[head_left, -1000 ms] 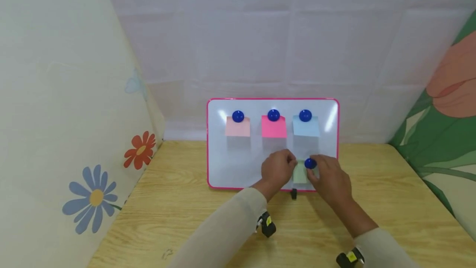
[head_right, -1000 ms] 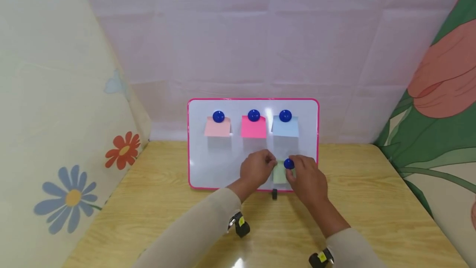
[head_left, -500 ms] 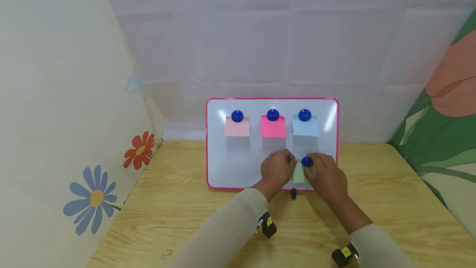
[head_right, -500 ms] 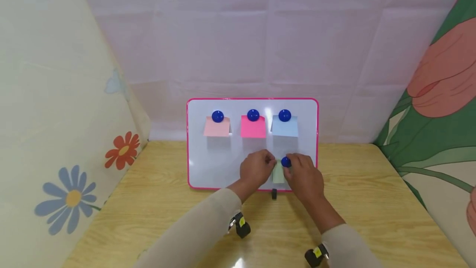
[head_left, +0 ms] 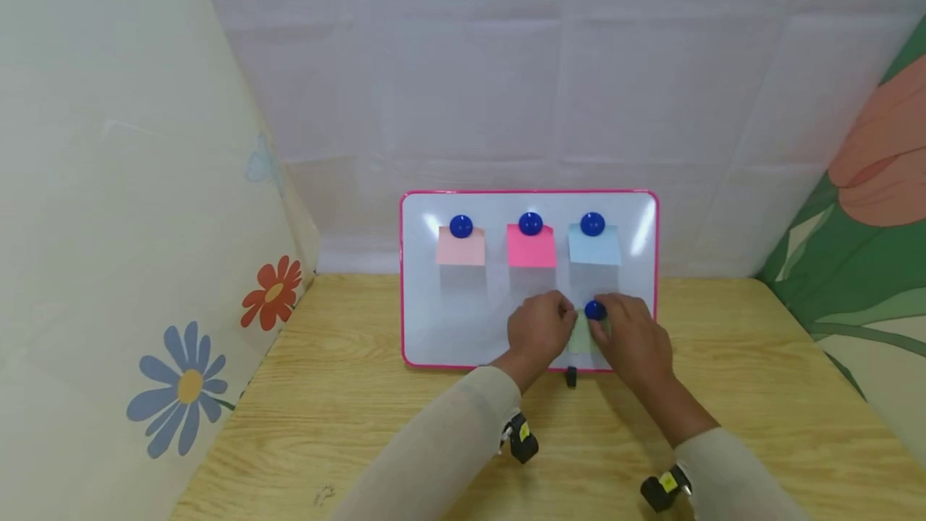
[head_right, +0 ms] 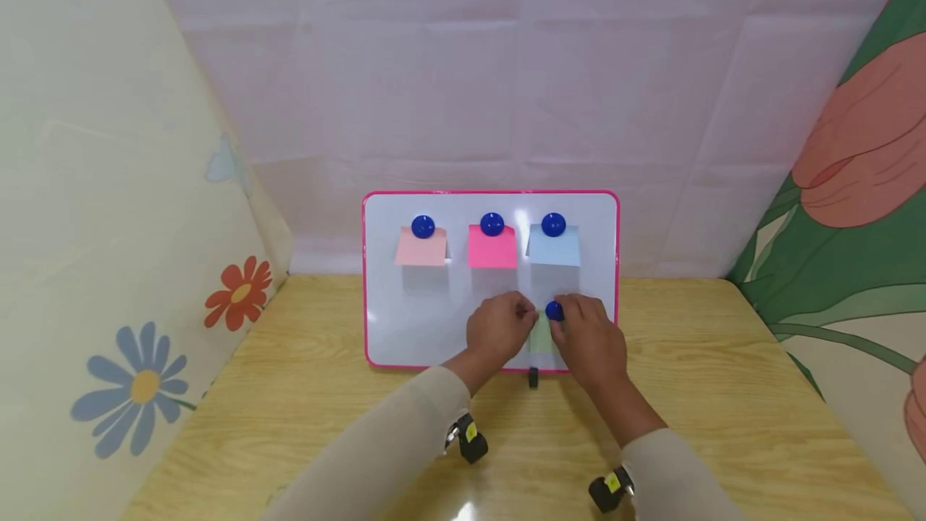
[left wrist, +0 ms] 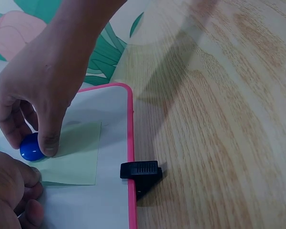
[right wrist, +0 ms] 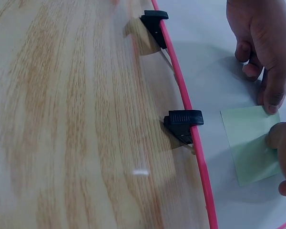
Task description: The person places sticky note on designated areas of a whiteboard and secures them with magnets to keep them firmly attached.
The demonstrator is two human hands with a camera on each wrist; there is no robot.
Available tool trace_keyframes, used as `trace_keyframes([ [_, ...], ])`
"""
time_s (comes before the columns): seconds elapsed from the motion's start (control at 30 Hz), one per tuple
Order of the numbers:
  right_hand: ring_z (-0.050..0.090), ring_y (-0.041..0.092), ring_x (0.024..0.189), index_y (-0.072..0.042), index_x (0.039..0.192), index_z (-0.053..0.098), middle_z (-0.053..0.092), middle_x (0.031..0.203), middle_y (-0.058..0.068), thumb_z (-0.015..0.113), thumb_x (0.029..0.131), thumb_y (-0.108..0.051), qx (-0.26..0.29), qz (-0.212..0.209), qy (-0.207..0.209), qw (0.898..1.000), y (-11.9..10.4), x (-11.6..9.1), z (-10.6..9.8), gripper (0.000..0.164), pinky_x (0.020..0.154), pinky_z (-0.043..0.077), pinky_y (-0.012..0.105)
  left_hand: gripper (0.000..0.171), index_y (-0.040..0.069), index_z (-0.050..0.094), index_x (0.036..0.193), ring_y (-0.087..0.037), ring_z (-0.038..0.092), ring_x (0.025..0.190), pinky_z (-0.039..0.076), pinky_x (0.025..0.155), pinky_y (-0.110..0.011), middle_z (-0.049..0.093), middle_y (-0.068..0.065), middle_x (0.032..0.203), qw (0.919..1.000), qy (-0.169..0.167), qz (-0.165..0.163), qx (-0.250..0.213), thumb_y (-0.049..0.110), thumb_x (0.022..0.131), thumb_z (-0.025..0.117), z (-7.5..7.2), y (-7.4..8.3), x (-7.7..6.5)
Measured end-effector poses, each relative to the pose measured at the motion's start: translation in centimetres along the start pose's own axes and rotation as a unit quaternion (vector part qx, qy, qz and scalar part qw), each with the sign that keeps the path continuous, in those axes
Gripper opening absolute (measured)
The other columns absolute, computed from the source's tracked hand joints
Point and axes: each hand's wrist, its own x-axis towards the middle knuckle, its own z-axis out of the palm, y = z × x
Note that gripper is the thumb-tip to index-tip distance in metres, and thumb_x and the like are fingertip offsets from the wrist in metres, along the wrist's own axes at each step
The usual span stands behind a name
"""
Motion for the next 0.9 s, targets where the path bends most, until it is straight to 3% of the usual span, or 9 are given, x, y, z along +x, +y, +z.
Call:
trace_keyframes([
  [0.4, 0.056, 0.035, 0.120, -0.005, 0.130, 0.063, 0.064, 0.129, 0.013, 0.081, 0.091, -0.024, -0.017, 0.011, -0.039, 0.999, -0.21, 0.40, -0.08, 0.047, 0.075, 0.058, 0.051, 0.010, 0.027, 0.076, 0.092, -0.002, 0.059, 0.069, 0.047, 0.061, -0.027, 0.068, 0.017, 0.081, 0.9999, 0.008, 0.002, 0.008, 0.035, 0.096, 0.072, 0.27, -0.11, 0.13],
  [0.9, 0.056, 0.035, 0.117, -0.005, 0.129, 0.065, 0.063, 0.124, 0.014, 0.082, 0.090, -0.025, -0.031, -0.007, -0.034, 0.999, -0.11, 0.52, 0.01, 0.048, 0.071, 0.059, 0.047, 0.011, 0.026, 0.076, 0.092, -0.003, 0.060, 0.069, 0.047, 0.060, -0.028, 0.068, 0.016, 0.081, 0.9999, 0.011, 0.006, 0.006, 0.036, 0.097, 0.072, 0.45, -0.29, 0.03],
])
